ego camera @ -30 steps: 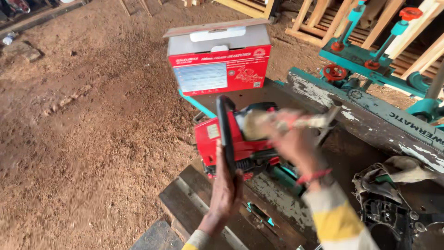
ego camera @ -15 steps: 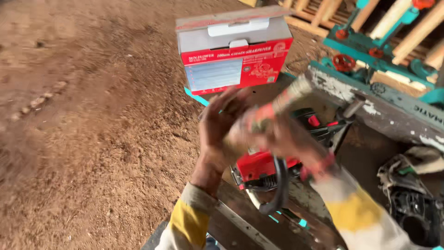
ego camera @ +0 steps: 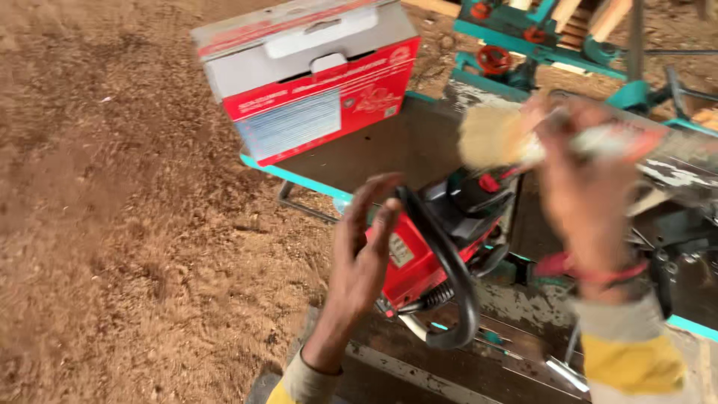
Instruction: The person uses a brush to clean a red chainsaw placed on a workbench. They scrub the exterior casing, the engine area, and the handle, then remove the air filter cover to clean the internal components. The person also cleans a metal T-wrench and the chainsaw's fuel cap before reassembling the air filter cover and lifting the chainsaw.
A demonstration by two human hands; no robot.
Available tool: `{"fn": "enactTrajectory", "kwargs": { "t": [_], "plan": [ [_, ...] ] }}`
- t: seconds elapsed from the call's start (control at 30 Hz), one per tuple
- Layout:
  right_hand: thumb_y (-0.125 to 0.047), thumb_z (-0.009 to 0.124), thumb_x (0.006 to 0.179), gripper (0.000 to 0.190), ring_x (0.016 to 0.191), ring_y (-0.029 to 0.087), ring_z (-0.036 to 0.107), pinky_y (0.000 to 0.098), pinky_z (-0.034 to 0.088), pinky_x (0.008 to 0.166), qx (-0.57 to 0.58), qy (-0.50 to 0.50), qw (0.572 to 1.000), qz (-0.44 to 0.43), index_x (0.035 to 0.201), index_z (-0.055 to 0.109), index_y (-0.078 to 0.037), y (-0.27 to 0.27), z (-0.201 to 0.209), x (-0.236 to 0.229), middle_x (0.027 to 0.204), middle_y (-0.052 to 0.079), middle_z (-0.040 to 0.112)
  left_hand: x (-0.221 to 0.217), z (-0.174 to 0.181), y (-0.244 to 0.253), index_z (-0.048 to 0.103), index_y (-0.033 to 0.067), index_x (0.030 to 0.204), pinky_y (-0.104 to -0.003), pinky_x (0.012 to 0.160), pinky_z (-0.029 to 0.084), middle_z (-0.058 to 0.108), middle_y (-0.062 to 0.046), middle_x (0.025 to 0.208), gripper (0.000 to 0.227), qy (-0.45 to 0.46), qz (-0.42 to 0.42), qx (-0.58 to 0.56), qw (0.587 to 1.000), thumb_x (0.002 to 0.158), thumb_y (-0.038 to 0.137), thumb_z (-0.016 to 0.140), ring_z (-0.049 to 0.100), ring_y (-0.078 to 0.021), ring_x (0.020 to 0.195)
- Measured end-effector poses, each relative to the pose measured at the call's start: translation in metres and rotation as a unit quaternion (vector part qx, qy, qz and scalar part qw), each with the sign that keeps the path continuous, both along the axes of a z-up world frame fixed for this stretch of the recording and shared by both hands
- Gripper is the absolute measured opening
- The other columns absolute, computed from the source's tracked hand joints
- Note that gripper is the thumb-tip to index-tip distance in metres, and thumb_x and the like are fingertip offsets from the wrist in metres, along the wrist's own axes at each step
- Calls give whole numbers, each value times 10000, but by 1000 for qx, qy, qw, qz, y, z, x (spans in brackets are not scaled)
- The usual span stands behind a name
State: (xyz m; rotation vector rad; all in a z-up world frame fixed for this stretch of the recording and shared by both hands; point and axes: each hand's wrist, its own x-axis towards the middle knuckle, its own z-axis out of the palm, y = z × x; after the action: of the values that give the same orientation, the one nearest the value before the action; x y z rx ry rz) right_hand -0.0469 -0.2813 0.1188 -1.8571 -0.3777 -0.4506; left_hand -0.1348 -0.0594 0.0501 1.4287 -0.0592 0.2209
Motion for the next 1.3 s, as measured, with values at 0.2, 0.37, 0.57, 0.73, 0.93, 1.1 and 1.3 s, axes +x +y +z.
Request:
{"fn": "enactTrajectory", "kwargs": {
  "t": [0.2,0.37,0.57,0.73,0.93,1.1,1.3],
  "plan": [
    [-208,735,852,171,631,146,626,319,542,544,-278,364,866,202,887,741,-41,-69,-93,-66,717,103,676,6,-14,-55,282,-57,1581,-460,1161,371,458,-293,1542,801,-34,131,190,972,977,259,702,447,-385,1444],
    [-264,720,963,247,813,104,665,314,533,746,-283,0,959,-34,1117,747,-72,-82,-108,-17,925,31,722,7,-10,-80,59,35,1675,-423,876,543,572,-232,1295,1014,90,98,63,989,836,83,625,639,-352,980],
    [-384,673,1043,341,925,120,705,296,574,720,79,45,995,-38,1170,709,-69,-115,-111,20,1037,-18,733,24,-25,-72,133,-19,1598,-284,850,552,511,-131,1366,915,-17,93,69,993,791,-80,561,603,-172,1016],
    [-355,639,1051,310,818,141,700,298,604,660,24,53,998,-29,1165,708,-76,-119,-73,43,950,56,720,32,-20,-60,183,5,1609,-311,784,479,572,-123,1239,909,69,83,34,994,776,-98,532,562,-190,928],
    [-323,628,1009,312,565,204,653,343,514,542,-367,79,907,193,859,683,-54,-51,-22,32,652,101,677,30,-13,-53,175,-27,1585,-373,1163,354,562,-163,1386,888,4,60,68,996,774,-53,536,541,-262,1303],
    [-344,640,940,227,491,156,674,307,518,498,-399,177,873,217,927,746,-144,-61,2,49,571,41,692,37,17,-50,498,9,1340,-506,1203,247,555,-277,1390,691,-131,182,569,791,720,213,725,465,-446,1379],
    [-312,647,997,232,566,118,682,299,533,518,-223,97,969,51,1044,764,-118,-87,-32,94,716,9,711,66,37,-79,419,-104,1384,-528,1057,395,548,-282,1354,922,-43,-79,601,795,735,414,822,547,-441,1266]
  ]
}}
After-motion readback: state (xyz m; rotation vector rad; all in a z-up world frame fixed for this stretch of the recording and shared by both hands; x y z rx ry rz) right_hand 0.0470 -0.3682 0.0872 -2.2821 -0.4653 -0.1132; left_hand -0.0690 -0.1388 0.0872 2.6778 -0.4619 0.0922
